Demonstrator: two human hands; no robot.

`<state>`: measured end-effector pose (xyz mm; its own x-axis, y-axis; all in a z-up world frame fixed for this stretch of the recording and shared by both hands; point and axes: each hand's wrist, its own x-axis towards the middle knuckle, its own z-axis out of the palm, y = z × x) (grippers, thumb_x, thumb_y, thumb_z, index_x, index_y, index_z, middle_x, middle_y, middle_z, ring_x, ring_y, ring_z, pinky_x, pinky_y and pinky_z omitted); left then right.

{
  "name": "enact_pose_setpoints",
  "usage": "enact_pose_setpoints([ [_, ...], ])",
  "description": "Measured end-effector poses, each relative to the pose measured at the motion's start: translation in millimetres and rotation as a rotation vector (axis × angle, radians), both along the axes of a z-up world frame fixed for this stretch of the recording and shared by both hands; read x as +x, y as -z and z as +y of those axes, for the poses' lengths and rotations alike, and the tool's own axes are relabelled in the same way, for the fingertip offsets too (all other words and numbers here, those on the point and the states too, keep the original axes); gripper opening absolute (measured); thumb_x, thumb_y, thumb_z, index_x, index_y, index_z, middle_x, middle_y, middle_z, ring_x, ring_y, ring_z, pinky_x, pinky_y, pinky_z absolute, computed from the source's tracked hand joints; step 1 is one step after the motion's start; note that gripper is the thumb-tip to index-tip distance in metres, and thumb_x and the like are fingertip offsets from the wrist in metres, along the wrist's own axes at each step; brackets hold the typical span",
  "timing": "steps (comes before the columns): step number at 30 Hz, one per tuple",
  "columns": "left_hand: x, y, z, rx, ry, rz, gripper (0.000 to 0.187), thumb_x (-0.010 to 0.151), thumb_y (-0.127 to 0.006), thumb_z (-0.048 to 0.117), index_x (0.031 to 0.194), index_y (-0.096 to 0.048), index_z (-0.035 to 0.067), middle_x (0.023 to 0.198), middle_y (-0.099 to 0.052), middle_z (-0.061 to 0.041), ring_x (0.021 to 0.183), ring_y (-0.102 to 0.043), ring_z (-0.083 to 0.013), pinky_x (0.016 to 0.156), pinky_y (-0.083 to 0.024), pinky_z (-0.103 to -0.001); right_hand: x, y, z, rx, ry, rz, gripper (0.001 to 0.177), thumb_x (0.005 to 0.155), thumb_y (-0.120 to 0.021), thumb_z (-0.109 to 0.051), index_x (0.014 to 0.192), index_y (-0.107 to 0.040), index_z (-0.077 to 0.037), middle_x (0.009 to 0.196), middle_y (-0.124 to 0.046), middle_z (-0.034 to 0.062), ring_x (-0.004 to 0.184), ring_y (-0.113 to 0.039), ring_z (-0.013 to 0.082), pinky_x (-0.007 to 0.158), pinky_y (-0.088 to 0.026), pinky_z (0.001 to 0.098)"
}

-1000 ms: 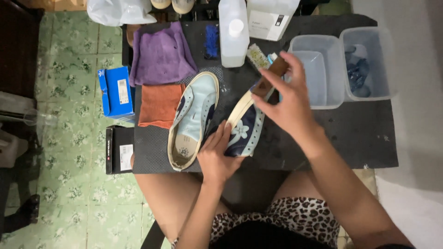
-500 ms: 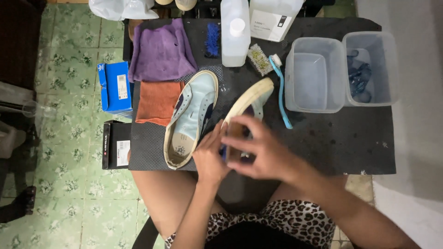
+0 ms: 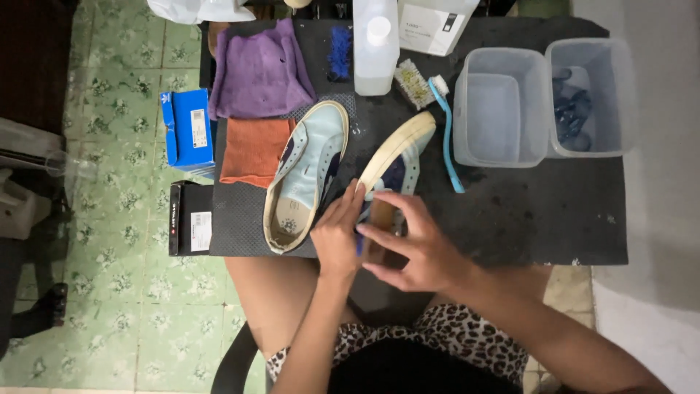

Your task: Scrubbing the upper and midsole of a sneaker using a brush and sponge with cleaning solution.

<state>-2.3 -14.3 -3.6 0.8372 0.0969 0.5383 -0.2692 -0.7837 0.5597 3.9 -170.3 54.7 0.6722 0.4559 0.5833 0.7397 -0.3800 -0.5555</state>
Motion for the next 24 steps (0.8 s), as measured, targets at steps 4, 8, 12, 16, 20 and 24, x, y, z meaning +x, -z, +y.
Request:
enact_pose_setpoints([
  [4,-1.7,-11.4,-2.8,-0.079,0.014,0.037,0.073,0.056,-0.091,0.031,0.125,-0.074,0.014,0.123,-0.077,-0.005,0.103,-0.076,-0.0255,0.084,-0.059,-0.033,42.6,14.9,-41.6,-0.063,0.254,-0.116,0.054,0.077,-0.087,-0.028,0.129,-0.072,-0.020,0.135,-0.054,0.0279,0.110,-0.063,0.0458,0.095,-0.054,0.0522],
  [8,6.4,3.1,3.1,-0.175,-0.027,0.067,0.068,0.060,-0.091,0.036,0.124,-0.075,0.016,0.119,-0.078,-0.005,0.099,-0.076,-0.0288,0.080,-0.061,-0.039,17.8,16.6,-31.3,0.001,0.131,-0.013,0.050,0.074,-0.087,-0.033,0.120,-0.073,-0.020,0.133,-0.056,0.0269,0.112,-0.062,0.0457,0.096,-0.052,0.0533],
  [12,1.0,-5.2,-2.0,-0.105,-0.033,0.033,0.067,0.060,-0.088,0.038,0.123,-0.076,0.019,0.117,-0.078,-0.003,0.096,-0.077,-0.0251,0.077,-0.060,-0.035,32.0,10.3,-66.6,0.066,0.322,-0.058,0.048,0.078,-0.089,-0.028,0.122,-0.076,-0.015,0.141,-0.055,0.0278,0.123,-0.057,0.0475,0.102,-0.047,0.0531],
  [16,-1.3,-0.9,-1.7,-0.077,-0.006,0.009,0.070,0.057,-0.088,0.038,0.122,-0.076,0.018,0.118,-0.078,-0.003,0.098,-0.077,-0.0244,0.080,-0.060,-0.033,16.8,-12.6,-45.4,0.153,0.372,-0.017,0.050,0.078,-0.087,-0.037,0.120,-0.075,-0.013,0.142,-0.054,0.0281,0.128,-0.056,0.0433,0.108,-0.045,0.0468],
  [20,4.5,1.7,-4.2,-0.055,-0.009,-0.048,0.066,0.060,-0.088,0.040,0.121,-0.077,0.018,0.118,-0.078,-0.004,0.097,-0.076,-0.0242,0.080,-0.060,-0.032,39.1,18.2,-36.9,0.107,0.201,-0.015,0.048,0.074,-0.089,-0.032,0.119,-0.076,-0.022,0.141,-0.054,0.0266,0.125,-0.057,0.0457,0.106,-0.044,0.0544],
  [24,4.3,1.6,-1.1,-0.126,-0.020,-0.014,0.067,0.058,-0.089,0.038,0.121,-0.077,0.019,0.118,-0.078,-0.002,0.098,-0.076,-0.0224,0.081,-0.060,-0.030,35.2,9.1,-26.0,0.108,0.270,-0.025,0.037,0.086,-0.079,-0.035,0.121,-0.072,-0.024,0.139,-0.050,0.0214,0.121,-0.057,0.0430,0.104,-0.046,0.0522],
])
